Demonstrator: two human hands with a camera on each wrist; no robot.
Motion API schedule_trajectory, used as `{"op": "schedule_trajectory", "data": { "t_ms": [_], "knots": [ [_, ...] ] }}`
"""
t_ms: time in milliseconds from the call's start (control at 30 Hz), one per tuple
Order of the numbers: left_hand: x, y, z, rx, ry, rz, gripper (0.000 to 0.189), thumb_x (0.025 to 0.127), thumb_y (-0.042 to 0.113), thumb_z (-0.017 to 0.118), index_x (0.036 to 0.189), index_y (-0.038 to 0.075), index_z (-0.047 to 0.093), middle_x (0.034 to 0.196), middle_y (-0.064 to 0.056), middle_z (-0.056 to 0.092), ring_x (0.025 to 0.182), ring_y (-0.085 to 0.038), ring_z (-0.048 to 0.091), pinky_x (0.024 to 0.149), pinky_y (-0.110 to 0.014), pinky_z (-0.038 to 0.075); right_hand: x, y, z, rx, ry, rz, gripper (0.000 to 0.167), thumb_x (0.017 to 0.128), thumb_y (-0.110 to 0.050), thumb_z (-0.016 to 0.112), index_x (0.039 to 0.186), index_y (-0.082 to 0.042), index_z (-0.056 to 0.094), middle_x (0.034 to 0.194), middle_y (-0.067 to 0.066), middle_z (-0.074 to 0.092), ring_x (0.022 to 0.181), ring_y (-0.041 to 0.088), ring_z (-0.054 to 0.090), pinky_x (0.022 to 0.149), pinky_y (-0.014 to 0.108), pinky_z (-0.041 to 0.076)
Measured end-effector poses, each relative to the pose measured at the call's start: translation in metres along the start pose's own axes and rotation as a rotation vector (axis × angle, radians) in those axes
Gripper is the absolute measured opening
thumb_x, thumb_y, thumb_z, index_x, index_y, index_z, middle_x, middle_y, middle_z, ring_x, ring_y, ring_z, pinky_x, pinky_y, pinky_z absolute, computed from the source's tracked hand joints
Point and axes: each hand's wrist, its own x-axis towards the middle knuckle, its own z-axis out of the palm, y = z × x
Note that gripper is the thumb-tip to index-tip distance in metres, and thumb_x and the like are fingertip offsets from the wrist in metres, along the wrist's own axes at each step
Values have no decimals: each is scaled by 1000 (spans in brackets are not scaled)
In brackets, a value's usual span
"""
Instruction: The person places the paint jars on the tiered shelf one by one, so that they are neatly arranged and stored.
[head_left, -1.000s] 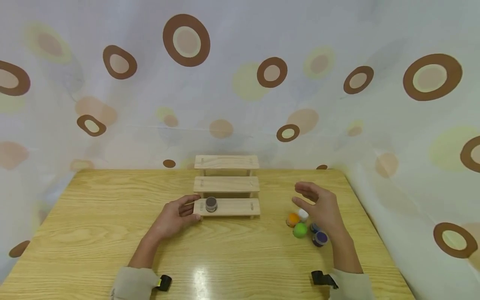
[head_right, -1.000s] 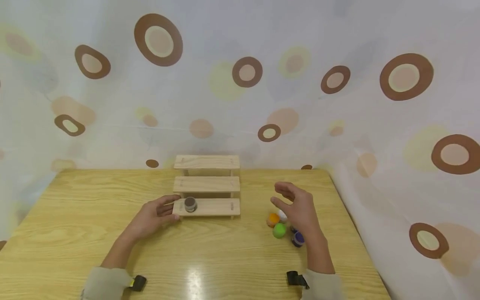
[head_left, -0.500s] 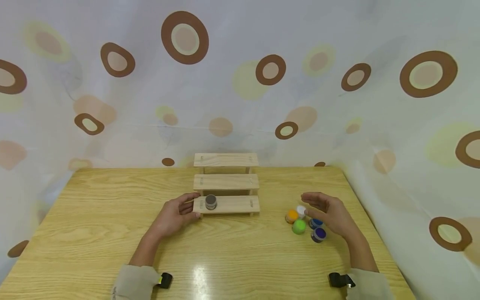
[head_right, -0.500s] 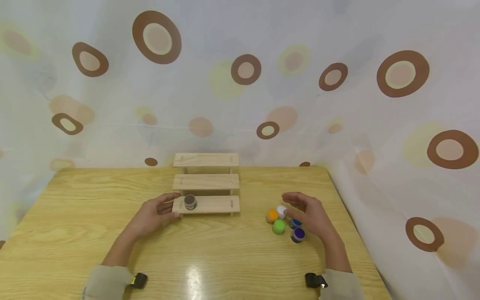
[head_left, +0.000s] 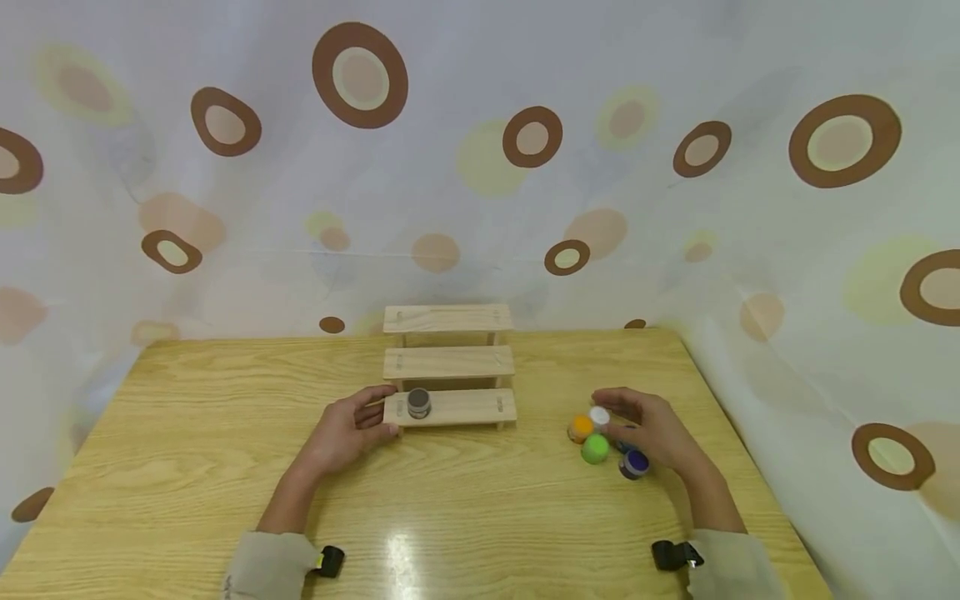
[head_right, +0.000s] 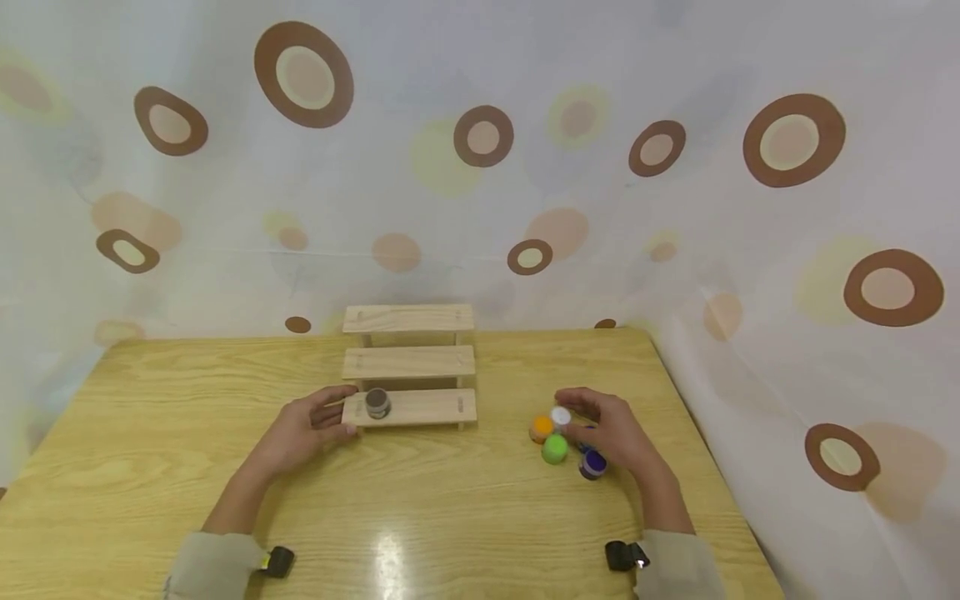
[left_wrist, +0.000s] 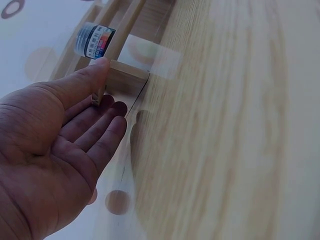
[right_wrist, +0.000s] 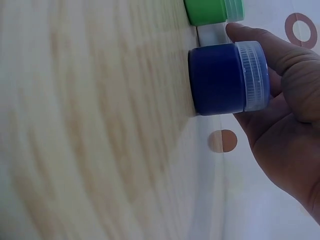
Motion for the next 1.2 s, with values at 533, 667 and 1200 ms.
{"op": "schedule_trajectory", "data": {
  "t_ms": [533,667,1200],
  "knots": [
    [-2,0,-1,8,5,-9,64,98,16,79,156,9,53,160,-23,47,140,-43,55,112,-46,53,0,-4,3,11,24,45,41,99,-19,78,137,-7,68,130,12,72,124,35,68,96,20,58],
    [-2,0,-1,-4,-2,3,64,98,16,79,156,9,52,159,-24,47,140,-43,54,113,-46,53,0,-7,3,-4,59,45,38,101,-19,75,138,-9,68,129,11,73,119,31,70,92,19,58],
    [-1,0,0,13,-4,38,64,98,17,79,156,10,53,159,-23,48,138,-43,56,111,-45,54,18,-35,4,-77,169,-10,38,99,-20,79,134,-7,71,128,10,74,123,35,69,103,47,59]
  ]
}}
